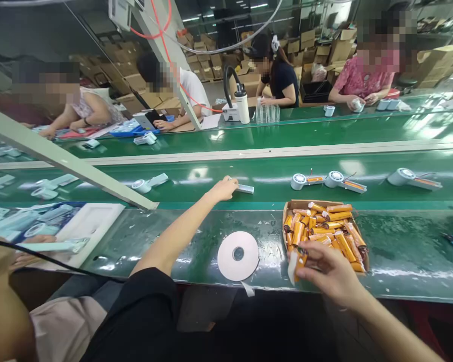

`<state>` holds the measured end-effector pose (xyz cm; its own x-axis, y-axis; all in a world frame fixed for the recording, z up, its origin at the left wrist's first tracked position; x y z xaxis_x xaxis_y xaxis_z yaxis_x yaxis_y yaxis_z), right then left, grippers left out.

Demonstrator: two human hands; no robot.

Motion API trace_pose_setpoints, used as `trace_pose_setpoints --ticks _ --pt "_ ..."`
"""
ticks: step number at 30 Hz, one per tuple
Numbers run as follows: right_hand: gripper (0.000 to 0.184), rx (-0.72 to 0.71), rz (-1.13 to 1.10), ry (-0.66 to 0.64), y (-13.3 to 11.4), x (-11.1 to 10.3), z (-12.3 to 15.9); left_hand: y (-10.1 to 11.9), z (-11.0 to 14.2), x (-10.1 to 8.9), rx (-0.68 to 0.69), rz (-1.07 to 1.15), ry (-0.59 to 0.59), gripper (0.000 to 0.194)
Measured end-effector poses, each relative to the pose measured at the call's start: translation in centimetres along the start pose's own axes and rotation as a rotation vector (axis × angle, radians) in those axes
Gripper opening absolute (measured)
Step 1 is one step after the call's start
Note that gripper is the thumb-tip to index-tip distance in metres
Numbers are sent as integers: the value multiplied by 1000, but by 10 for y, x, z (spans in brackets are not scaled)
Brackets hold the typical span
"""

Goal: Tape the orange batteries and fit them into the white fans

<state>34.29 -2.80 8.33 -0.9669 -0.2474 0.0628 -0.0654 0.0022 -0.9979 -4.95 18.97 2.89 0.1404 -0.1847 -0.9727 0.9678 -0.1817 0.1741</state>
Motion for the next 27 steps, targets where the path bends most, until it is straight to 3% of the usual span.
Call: trace_pose_setpoints --ticks 3,5,7,9,12,15,21,27 --pt "47 -230 182 -79 -42 19 -71 -2 -16 -1 11 93 -33 19" --pt "49 -259 234 -180 -47 46 -126 -7 -23 -4 -28 155 -16 25" --pt "49 -259 294 -277 -39 79 -180 -10 -24 -5 -86 204 32 32" --pt "45 -231 568 -320 -21 110 -227 -9 -24 -3 -129 241 78 36" --pt "43 -210 909 -371 5 144 -273 -3 -25 4 -158 280 107 33" --pt "42 -198 1065 -424 25 157 -293 -1 -32 9 -162 314 111 32" --pt "44 -155 1353 -558 52 153 -294 1 -40 14 -148 379 117 34" --pt "39 -108 1504 -655 52 177 -294 14 -38 10 -162 423 145 34"
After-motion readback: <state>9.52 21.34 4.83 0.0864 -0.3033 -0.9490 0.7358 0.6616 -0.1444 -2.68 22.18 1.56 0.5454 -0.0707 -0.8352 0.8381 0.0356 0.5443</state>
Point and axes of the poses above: each hand's wrist, its own z-axis away from the middle knuckle, its own x-axis out of the palm, y = z × x, the point moved 6 cm from there along -z, towards the middle knuckle, and after that the axes turned 2 degrees about -z, right-handed, at the moved point
